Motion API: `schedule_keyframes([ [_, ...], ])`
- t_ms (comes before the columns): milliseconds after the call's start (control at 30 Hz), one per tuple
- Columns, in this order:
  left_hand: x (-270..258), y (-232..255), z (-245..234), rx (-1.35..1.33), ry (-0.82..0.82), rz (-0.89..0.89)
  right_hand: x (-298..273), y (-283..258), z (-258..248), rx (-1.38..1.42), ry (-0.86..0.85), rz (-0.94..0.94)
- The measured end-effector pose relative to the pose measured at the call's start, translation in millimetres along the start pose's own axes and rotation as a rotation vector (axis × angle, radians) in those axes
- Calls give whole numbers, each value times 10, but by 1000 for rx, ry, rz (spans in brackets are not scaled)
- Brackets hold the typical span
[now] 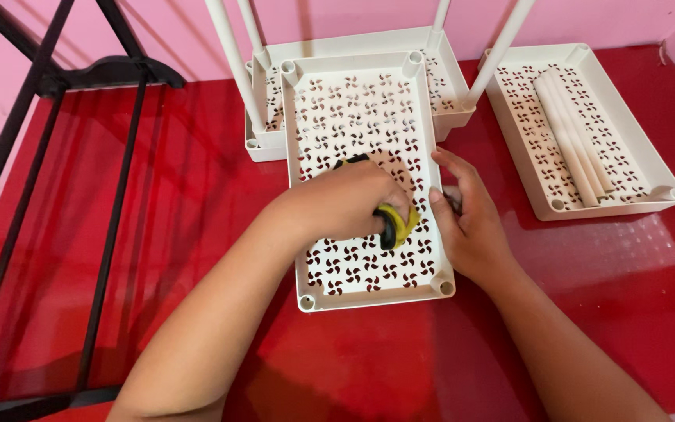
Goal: The person wipes the surface of white plastic trays with a yellow cloth, then stacks them together by inserting vertical support rods into the corner sockets. The person repeats the wiping and stacking process for additional trays.
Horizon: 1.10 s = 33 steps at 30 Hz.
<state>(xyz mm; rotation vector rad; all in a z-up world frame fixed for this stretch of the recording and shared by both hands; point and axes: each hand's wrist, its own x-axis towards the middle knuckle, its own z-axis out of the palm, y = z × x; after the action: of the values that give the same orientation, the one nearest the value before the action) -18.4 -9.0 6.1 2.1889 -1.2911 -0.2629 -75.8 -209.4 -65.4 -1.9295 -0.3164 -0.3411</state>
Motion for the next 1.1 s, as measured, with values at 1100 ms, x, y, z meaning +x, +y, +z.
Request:
schedule_keyframes([
  [1100,0,265,154,26,-119,52,9,-10,-13,-60,1,-57],
])
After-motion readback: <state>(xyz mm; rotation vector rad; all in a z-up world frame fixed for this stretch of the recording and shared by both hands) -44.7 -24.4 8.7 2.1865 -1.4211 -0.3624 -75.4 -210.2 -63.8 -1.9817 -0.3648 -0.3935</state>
